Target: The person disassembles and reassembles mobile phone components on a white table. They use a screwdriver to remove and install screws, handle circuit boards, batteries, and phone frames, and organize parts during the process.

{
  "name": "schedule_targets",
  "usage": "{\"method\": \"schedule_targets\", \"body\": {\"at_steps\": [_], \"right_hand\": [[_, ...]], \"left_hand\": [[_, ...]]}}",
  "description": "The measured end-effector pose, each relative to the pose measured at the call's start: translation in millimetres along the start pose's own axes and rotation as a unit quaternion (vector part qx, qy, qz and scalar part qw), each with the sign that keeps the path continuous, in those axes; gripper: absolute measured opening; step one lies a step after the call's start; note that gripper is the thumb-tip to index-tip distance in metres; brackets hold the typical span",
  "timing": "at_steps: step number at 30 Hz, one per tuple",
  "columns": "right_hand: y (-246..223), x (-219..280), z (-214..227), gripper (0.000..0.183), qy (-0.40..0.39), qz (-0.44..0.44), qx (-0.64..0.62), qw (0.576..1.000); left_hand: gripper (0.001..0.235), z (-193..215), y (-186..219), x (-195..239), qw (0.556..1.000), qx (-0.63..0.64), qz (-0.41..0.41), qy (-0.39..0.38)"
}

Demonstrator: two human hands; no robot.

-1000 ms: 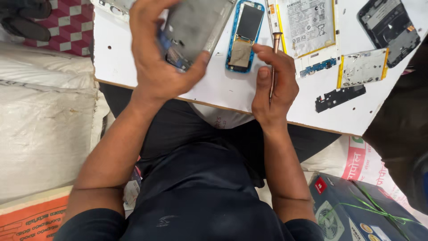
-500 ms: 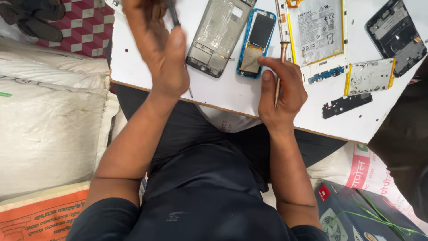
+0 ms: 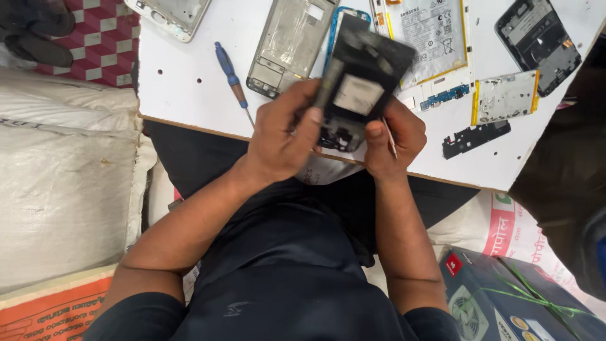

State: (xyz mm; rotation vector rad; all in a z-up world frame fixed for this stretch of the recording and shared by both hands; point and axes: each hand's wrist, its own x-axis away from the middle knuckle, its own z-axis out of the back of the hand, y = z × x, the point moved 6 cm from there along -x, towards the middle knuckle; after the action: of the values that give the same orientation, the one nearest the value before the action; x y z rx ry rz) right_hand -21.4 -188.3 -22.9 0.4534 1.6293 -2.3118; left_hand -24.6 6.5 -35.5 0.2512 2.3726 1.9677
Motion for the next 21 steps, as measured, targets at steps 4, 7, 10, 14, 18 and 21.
{"method": "schedule_targets", "body": {"at_steps": [4, 7, 10, 14, 18, 21], "right_hand": [[10, 1, 2, 0.042, 0.029, -0.060, 0.011, 0.998], [12, 2, 7, 0.036, 0.076, -0.082, 0.036, 0.993], [10, 4, 7, 0.035, 0.082, -0.066, 0.006, 0.994], [5, 0, 4, 0.034, 0.089, -0.025, 0.017, 0.996], [8, 5, 9, 0.034, 0.113, -0.029, 0.015, 0.993], [13, 1, 8, 0.033, 0.119, -0.068, 0.005, 0.991]], "left_hand": [[0.031, 5, 34, -10, 0.974, -0.172, -0.143, 0.021], [0.041, 24, 76, -13, 0.825, -0.435, -0.347, 0.100], [0.061, 42, 72, -32, 0.788, -0.560, -0.235, 0.101], [0.090, 42, 63, -48, 0.794, -0.578, -0.167, 0.090], [0.097, 46, 50, -61, 0.841, -0.530, -0.078, 0.082], [0.100, 48, 58, -74, 0.852, -0.514, -0.064, 0.074]]}}
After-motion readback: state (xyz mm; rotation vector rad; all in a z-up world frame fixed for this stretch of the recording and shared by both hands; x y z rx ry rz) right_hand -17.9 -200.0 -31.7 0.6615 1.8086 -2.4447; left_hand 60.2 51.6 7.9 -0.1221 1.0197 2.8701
